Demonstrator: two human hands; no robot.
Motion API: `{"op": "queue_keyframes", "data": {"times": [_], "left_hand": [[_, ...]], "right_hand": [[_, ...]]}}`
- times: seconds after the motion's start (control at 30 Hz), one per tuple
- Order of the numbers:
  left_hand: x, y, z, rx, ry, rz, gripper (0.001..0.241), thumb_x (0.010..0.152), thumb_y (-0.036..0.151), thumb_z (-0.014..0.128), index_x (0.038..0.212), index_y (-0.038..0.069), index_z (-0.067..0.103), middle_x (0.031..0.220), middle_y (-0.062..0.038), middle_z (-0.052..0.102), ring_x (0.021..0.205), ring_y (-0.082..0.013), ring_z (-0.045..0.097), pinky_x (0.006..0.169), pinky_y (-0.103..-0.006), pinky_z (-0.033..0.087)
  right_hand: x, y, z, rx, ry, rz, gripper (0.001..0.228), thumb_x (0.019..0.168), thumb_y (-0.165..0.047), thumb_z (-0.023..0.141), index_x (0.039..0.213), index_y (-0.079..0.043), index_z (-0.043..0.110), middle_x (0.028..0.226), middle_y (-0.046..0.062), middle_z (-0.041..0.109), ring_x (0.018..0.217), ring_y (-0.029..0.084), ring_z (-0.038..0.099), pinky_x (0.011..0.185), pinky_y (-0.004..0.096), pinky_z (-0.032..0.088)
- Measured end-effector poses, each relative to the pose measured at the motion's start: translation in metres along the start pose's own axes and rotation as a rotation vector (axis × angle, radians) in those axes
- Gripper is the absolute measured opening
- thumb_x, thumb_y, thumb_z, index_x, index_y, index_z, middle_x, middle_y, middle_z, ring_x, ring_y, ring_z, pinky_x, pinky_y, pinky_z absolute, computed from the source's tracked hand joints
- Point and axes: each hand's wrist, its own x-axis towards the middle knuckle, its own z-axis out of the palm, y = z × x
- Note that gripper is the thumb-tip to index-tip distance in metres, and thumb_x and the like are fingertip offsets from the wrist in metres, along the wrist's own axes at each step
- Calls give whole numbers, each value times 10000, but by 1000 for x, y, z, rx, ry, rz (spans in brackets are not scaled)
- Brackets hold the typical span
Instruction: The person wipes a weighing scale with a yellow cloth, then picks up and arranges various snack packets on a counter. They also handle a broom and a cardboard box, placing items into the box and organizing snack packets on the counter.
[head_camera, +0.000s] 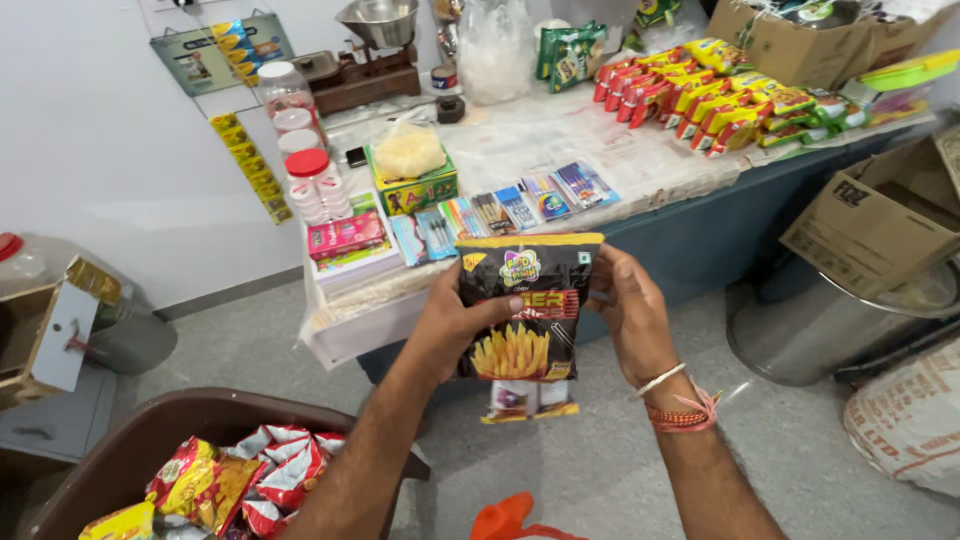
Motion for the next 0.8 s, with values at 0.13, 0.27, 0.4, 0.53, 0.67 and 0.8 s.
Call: {"op": "queue_keyframes", "data": {"times": [0.13, 0.27, 0.4, 0.53, 0.67, 0.8], "left_hand": [[10, 17, 5, -45, -99, 11, 576, 761, 67, 833, 1269, -10, 571, 1103, -99, 739, 976, -172, 722, 900, -361, 608], [21, 36, 8, -19, -166, 69, 605, 766, 63, 848, 1288, 1, 549, 1134, -90, 725, 1025, -161, 709, 936, -349, 593], [25, 54, 0, 11, -260, 66, 634, 770, 67, 842, 1327, 6, 547, 1145, -86, 721, 1033, -157, 700, 941, -349, 581], [30, 67, -14, 33, -326, 108, 632, 790, 73, 844, 1336, -5, 535, 1180, -85, 714, 1077, -152, 691, 981, -342, 567], [36, 69, -27, 107, -333, 187, 619, 819, 145, 819, 1352, 24, 527, 1188, -57, 688, 1084, -124, 661, 977, -308, 542], [43, 55, -39, 13, -301, 124, 520, 927, 306, 750, 1317, -3, 597, 1182, -97, 687, 1083, -150, 642, 967, -313, 528]], "right_hand": [[-5, 21, -23, -72, -22, 3, 573, 1047, -440, 506, 1484, -70, 537, 1362, 18, 640, 1204, 122, 573, 963, 343, 450], [-10, 46, -15, -68, -116, -68, 575, 941, -184, 653, 1481, -84, 482, 1457, 26, 574, 1350, 172, 530, 1132, 381, 417], [-8, 51, 2, -328, -51, -109, 685, 840, -121, 719, 1470, -75, 454, 1415, 23, 578, 1322, 191, 542, 1088, 403, 471], [-5, 38, 20, -53, -113, -101, 950, 803, -431, 805, 1573, -75, 375, 1516, 43, 518, 1405, 206, 494, 1117, 418, 457], [-8, 26, 49, -14, -221, -181, 1283, 691, -572, 913, 1635, -113, 175, 1616, 60, 373, 1493, 218, 382, 1220, 414, 357], [-15, 17, 73, 28, -198, -188, 1243, 735, -462, 904, 1658, -89, 158, 1644, 80, 363, 1519, 231, 369, 1237, 416, 335]]}}
